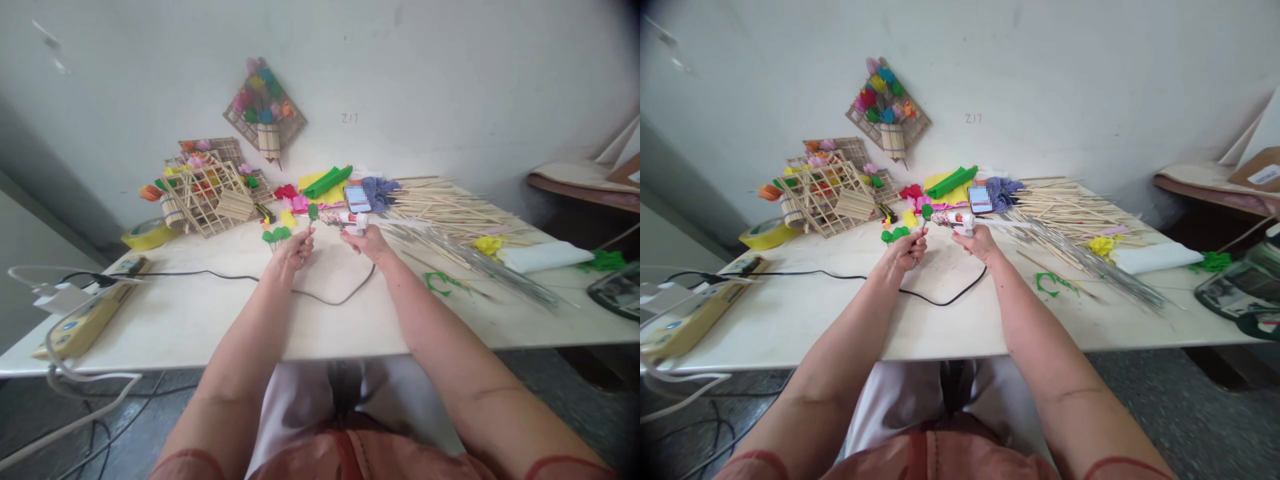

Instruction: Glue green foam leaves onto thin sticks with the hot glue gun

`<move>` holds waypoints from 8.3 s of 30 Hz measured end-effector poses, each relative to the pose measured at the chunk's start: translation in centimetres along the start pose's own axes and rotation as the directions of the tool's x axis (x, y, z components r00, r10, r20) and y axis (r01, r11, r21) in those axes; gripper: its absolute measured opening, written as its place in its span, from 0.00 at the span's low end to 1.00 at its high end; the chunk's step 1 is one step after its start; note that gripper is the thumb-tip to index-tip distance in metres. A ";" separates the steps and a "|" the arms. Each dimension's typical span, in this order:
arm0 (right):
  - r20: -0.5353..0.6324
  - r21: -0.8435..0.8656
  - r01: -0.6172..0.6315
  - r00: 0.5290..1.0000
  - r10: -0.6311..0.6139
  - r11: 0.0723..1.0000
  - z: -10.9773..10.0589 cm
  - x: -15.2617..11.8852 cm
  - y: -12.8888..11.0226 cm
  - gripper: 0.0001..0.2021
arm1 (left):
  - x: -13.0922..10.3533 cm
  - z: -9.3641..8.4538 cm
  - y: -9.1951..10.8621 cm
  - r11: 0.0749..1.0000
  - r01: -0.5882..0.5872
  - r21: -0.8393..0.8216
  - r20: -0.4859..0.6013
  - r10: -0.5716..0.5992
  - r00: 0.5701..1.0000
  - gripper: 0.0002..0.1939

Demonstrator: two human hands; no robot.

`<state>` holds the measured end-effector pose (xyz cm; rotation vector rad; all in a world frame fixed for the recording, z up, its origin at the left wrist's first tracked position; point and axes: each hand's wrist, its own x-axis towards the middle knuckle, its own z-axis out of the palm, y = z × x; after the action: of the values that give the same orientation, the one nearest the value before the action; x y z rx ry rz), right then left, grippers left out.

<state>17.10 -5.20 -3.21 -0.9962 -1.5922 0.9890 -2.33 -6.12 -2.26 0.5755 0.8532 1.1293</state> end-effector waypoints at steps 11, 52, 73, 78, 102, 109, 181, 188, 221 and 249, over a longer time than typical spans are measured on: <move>-0.173 -0.374 -0.093 0.985 0.029 0.923 0.0 0.8 0.9 0.14 | -0.5 0.2 0.4 0.996 -0.091 -0.005 -0.012 0.091 0.996 0.03; 0.129 -0.903 0.111 0.992 0.013 0.415 1.5 1.1 1.4 0.21 | 0.5 0.2 -1.0 -0.149 -0.296 0.943 0.309 0.717 0.625 0.16; -0.094 0.216 -0.075 0.991 0.097 0.973 0.6 1.6 0.8 0.16 | 0.4 0.7 -1.6 -0.301 -0.287 0.909 0.414 0.580 0.702 0.16; -0.123 0.215 -0.077 0.987 0.105 0.974 0.7 1.6 1.1 0.16 | 0.6 0.7 -1.8 -0.336 -0.329 0.883 0.469 0.571 0.674 0.15; -0.022 0.204 0.027 0.999 -0.023 0.979 -0.6 1.5 0.8 0.14 | -0.1 1.2 -1.4 0.220 -0.481 0.849 0.381 0.377 0.844 0.14; 0.059 0.209 0.057 0.996 -0.071 0.976 -1.4 1.4 0.9 0.13 | -1.1 1.2 -0.9 0.659 -0.346 0.668 0.412 0.060 0.909 0.20; -0.127 0.411 -0.056 0.985 0.118 0.910 -1.4 1.4 0.2 0.09 | -0.3 1.1 -1.3 0.245 -0.399 0.884 0.281 0.405 0.870 0.17; -0.072 0.397 -0.024 0.996 0.057 0.918 -1.3 1.3 0.1 0.09 | -0.5 1.4 -1.3 0.250 -0.353 0.902 0.216 0.446 0.869 0.16; 0.052 0.275 -0.189 0.982 0.181 0.943 -0.3 1.0 0.2 0.09 | 0.1 1.2 -1.6 0.058 -0.320 0.946 0.241 0.535 0.810 0.14; -0.002 0.338 -0.240 0.967 0.255 0.910 0.3 0.9 -0.3 0.06 | 0.3 1.2 -1.9 -0.046 -0.325 0.945 0.288 0.589 0.755 0.14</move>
<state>16.62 -4.46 -2.70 -0.9868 -1.2222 1.3508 -0.23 -6.47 -3.10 2.1022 1.6958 1.0832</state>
